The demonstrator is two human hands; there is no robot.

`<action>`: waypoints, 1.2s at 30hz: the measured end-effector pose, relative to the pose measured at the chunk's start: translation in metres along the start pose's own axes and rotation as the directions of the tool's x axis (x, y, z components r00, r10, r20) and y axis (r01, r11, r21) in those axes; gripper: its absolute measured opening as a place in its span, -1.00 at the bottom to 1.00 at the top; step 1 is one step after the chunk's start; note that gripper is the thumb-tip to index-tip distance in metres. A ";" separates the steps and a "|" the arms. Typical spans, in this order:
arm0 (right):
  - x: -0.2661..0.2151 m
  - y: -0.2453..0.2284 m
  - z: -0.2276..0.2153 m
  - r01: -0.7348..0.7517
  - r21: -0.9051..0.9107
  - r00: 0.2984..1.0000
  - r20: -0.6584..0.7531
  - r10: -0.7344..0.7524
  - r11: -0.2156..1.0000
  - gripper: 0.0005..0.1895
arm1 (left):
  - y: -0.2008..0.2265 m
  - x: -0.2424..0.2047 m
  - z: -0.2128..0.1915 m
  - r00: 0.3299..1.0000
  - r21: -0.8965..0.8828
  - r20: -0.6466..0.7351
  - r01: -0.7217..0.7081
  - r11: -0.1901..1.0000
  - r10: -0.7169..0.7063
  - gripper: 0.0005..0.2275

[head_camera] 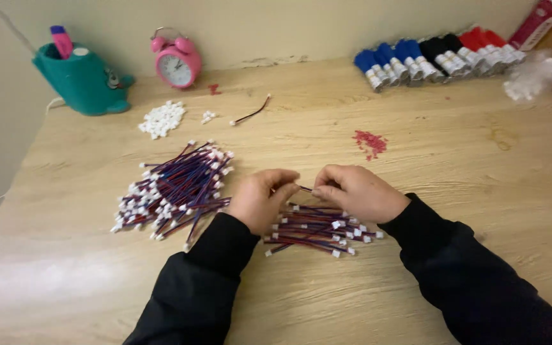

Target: Assemble small electronic wire harnesses by attaching red components to the connectors

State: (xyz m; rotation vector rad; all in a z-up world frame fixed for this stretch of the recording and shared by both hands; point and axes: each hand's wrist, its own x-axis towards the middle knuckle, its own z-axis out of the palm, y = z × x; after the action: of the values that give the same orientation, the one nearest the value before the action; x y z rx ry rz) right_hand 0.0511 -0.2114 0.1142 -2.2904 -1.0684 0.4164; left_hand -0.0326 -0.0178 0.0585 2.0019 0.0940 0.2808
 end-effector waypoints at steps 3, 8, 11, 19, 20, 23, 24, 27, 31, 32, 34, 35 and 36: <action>-0.001 0.009 -0.011 -0.032 0.091 0.997 -0.064 0.038 0.995 -0.87 | -0.002 0.007 0.012 0.988 -0.213 -0.002 0.148 0.966 -0.152 -0.83; 0.000 0.061 -0.053 -0.100 -0.003 0.952 -0.291 0.094 0.995 -0.81 | -0.029 0.013 0.023 0.953 -0.402 -0.045 0.256 0.879 -0.298 -0.80; 0.004 0.087 -0.051 -0.165 -0.195 0.938 -0.333 0.093 0.967 -0.83 | -0.037 0.018 0.018 0.954 -0.410 -0.098 0.222 0.885 -0.284 -0.80; 0.015 0.108 -0.039 -0.304 -0.354 0.932 -0.305 0.198 0.884 -0.79 | -0.052 0.024 0.002 0.918 -0.486 -0.255 0.149 0.861 -0.303 -0.84; 0.015 0.112 -0.039 -0.315 -0.375 0.928 -0.314 0.201 0.872 -0.81 | -0.055 0.025 0.004 0.923 -0.494 -0.248 0.141 0.858 -0.295 -0.84; 0.014 0.115 -0.036 -0.318 -0.400 0.929 -0.314 0.197 0.860 -0.85 | -0.046 0.022 0.008 0.929 -0.503 -0.228 0.144 0.852 -0.292 -0.83; 0.014 0.116 -0.035 -0.306 -0.405 0.934 -0.303 0.189 0.861 -0.86 | -0.039 0.020 0.009 0.930 -0.503 -0.217 0.154 0.851 -0.297 -0.84; 0.017 0.125 -0.031 -0.247 -0.415 0.949 -0.286 0.132 0.875 -0.87 | -0.036 0.018 0.015 0.933 -0.541 -0.209 0.139 0.829 -0.293 -0.84; 0.011 0.118 -0.036 -0.246 -0.394 0.942 -0.312 0.123 0.886 -0.83 | -0.033 0.015 0.017 0.933 -0.557 -0.203 0.140 0.819 -0.298 -0.84; 0.012 0.119 -0.037 -0.229 -0.390 0.951 -0.285 0.120 0.892 -0.79 | -0.034 0.016 0.018 0.934 -0.551 -0.201 0.140 0.822 -0.294 -0.85; 0.013 0.119 -0.037 -0.213 -0.384 0.958 -0.261 0.116 0.898 -0.76 | -0.033 0.016 0.018 0.937 -0.544 -0.199 0.138 0.827 -0.287 -0.85; 0.012 0.117 -0.035 -0.193 -0.384 0.963 -0.248 0.100 0.903 -0.79 | -0.031 0.015 0.018 0.937 -0.538 -0.199 0.140 0.831 -0.286 -0.85; 0.011 0.116 -0.034 -0.172 -0.383 0.968 -0.236 0.084 0.908 -0.81 | -0.029 0.013 0.018 0.938 -0.531 -0.199 0.142 0.836 -0.285 -0.85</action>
State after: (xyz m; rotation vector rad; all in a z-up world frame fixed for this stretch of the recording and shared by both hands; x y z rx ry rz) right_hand 0.1441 -0.2754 0.0692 -2.7041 -0.9632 -0.0114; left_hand -0.0136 -0.0182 0.0274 1.3974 0.3802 0.3881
